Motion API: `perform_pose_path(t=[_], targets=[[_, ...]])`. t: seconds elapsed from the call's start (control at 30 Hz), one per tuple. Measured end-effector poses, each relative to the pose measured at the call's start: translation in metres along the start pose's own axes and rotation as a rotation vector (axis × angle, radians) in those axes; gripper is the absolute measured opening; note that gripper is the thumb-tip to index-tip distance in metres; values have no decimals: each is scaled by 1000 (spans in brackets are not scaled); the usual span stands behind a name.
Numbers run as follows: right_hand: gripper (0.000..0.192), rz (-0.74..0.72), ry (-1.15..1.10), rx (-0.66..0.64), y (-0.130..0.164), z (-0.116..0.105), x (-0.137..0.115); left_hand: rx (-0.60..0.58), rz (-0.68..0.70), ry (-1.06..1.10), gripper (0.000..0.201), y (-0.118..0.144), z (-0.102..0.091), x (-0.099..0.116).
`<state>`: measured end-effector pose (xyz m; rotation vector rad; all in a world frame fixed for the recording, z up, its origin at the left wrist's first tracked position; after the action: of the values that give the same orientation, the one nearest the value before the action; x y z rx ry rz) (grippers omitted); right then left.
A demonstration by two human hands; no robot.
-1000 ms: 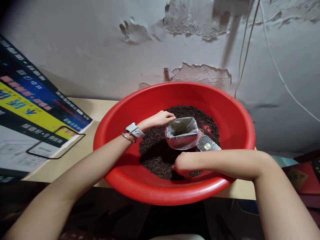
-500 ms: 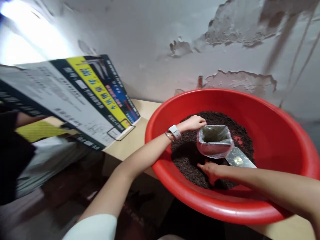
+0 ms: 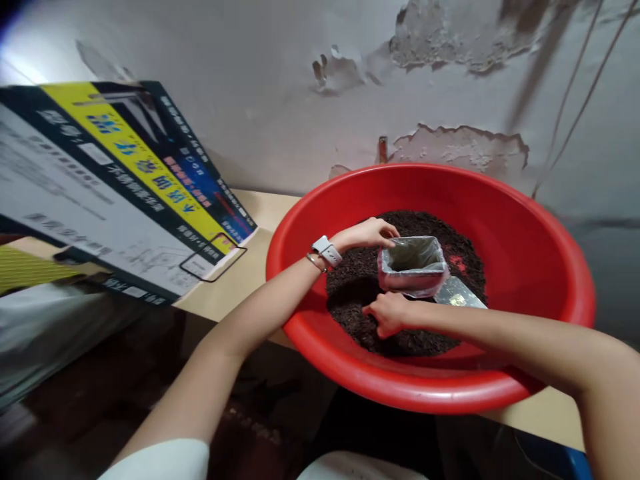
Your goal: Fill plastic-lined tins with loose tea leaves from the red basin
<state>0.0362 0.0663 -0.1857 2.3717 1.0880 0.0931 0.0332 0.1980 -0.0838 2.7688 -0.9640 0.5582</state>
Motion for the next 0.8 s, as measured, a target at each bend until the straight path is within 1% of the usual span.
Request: perform_pose_path(t=[0.07, 0.13, 0.23, 0.3, 0.33, 0.43, 0.5, 0.53, 0.6, 0.63, 0.67, 0.73, 0.8], targets=[[65, -6, -23, 65, 9, -23, -12, -3, -21, 0, 39, 1, -1, -1], [64, -28, -69, 134, 21, -46, -20, -6, -46, -22, 38, 2, -1, -1], [58, -60, -140, 251, 40, -78, -20, 9, -75, -56, 41, 4, -3, -3], [54, -63, -203, 364, 51, -102, -9, 29, -76, -62, 42, 5, -7, -4], [52, -56, -249, 438, 56, -114, 0, 37, -72, -66, 40, 5, -9, -5], [45, -12, -447, 684, 69, -144, 35, 78, -77, -90, 24, 5, -17, -12], [39, 25, -587, 806, 74, -154, 58, 73, -111, -84, 14, 5, -19, -18], [37, 44, -644, 843, 74, -156, 68, 59, -126, -68, 11, 5, -19, -21], [31, 83, -721, 878, 73, -156, 82, 29, -136, -14, 8, 6, -19, -23], [29, 98, -743, 882, 72, -155, 87, 31, -133, 11, 10, 7, -20, -22], [28, 106, -756, 881, 71, -154, 90, 51, -127, 29, 13, 8, -24, -21], [28, 96, -755, 887, 72, -155, 92, 127, -114, 40, 18, 10, -33, -19], [27, 52, -709, 909, 74, -158, 90, 211, -111, 24, 21, 11, -40, -18]])
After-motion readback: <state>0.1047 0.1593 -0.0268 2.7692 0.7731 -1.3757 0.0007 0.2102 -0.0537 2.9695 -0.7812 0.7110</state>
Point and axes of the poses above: each hand's wrist, its own y-axis away from the middle knuckle, its own z-axis out of the palm, x = y × z, the point moved 9 cm from there along -y, towards the middle knuckle, and after that the axes turned 6 degrees about -y, right-handed, at the moved point
